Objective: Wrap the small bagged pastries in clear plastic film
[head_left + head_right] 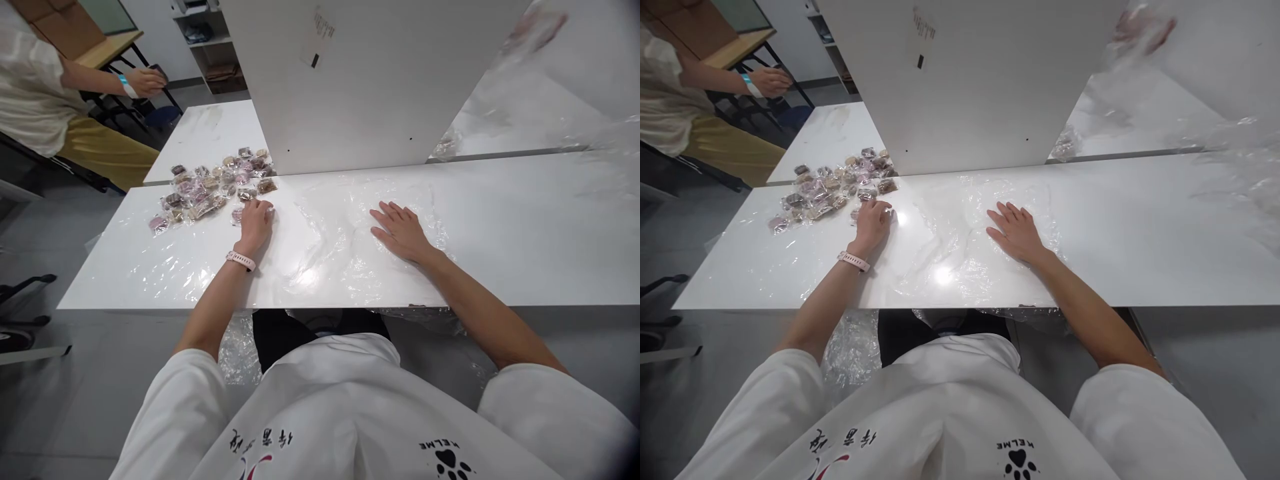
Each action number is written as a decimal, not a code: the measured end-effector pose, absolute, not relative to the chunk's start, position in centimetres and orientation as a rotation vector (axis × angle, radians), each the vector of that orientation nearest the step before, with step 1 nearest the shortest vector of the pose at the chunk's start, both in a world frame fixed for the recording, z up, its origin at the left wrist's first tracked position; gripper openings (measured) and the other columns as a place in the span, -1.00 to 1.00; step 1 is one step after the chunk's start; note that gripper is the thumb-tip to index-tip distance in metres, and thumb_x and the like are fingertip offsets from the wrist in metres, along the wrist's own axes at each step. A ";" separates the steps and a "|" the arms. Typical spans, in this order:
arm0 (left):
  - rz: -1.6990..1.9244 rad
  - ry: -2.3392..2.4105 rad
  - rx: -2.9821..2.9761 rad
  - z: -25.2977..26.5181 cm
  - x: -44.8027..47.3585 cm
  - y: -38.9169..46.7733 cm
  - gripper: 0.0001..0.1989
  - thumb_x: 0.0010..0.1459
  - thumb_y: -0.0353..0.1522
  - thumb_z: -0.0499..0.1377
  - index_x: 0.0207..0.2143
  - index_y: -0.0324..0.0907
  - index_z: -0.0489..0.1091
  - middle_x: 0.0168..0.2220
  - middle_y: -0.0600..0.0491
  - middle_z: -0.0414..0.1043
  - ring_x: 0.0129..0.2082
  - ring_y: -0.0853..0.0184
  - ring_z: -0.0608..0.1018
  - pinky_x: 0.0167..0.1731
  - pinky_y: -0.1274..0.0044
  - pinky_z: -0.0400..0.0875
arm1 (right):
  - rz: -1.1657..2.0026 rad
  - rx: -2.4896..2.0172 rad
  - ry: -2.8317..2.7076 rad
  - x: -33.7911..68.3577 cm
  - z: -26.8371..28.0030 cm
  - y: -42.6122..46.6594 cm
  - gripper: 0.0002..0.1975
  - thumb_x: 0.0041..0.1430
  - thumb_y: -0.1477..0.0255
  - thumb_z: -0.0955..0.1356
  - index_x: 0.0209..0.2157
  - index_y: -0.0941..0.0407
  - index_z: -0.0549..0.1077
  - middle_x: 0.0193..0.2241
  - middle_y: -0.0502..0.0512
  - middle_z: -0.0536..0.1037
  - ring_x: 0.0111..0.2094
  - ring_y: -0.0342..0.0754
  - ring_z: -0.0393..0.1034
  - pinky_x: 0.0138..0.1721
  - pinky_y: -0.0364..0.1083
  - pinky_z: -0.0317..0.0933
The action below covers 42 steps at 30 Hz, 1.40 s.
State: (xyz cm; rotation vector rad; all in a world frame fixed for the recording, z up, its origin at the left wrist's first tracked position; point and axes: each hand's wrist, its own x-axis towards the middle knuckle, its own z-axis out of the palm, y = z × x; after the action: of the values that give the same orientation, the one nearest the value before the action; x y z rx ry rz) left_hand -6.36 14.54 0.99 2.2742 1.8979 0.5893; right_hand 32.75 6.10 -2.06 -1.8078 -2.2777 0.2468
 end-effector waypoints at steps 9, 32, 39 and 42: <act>0.475 2.218 2.089 1.7 -9.8 13.6 -0.58 0.27 -0.20 0.10 0.13 -0.10 0.38 0.30 -0.22 0.20 0.29 -0.17 0.18 0.20 0.05 0.13 | 0.240 -1.785 -2.271 32.9 -2.4 6.1 -0.38 0.41 -0.02 0.01 0.39 -0.17 0.12 0.46 -0.04 0.04 0.47 0.11 -0.17 0.42 0.26 -0.22; 0.406 1.079 2.537 1.0 14.6 -1.3 -0.60 0.37 -0.44 -0.01 0.23 -0.15 0.27 0.44 -0.19 0.04 0.47 -0.01 0.03 0.37 -0.05 -0.05 | 0.250 -1.792 -2.327 32.9 -2.7 7.6 -0.32 0.41 0.01 0.01 0.41 0.00 0.15 0.46 0.13 0.01 0.47 0.14 -0.20 0.40 0.26 -0.23; 0.883 1.833 2.341 3.1 4.6 -3.0 -0.53 0.36 -0.16 0.06 0.24 -0.14 0.28 0.34 -0.22 0.22 0.36 -0.02 0.24 0.28 0.10 0.16 | 0.431 -1.620 -2.023 33.9 -2.5 7.8 -0.44 0.41 0.11 0.12 0.29 0.00 0.35 0.32 0.15 0.33 0.37 0.16 0.10 0.37 0.28 -0.06; 0.732 2.156 1.945 3.0 0.1 -3.6 -0.56 0.34 -0.11 0.07 0.11 -0.20 0.37 0.00 -0.21 0.50 0.01 0.02 0.53 -0.02 0.22 0.39 | 0.530 -1.600 -1.790 34.6 -0.9 7.2 -0.50 0.38 0.11 0.21 0.24 -0.04 0.40 0.24 0.15 0.43 0.22 0.15 0.33 0.18 0.21 0.27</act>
State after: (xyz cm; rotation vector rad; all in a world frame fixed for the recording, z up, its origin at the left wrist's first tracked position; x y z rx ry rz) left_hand 0.08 -3.56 3.01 1.9454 2.1560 0.7319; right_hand 34.62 7.23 -0.95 -1.5995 -1.7901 0.5304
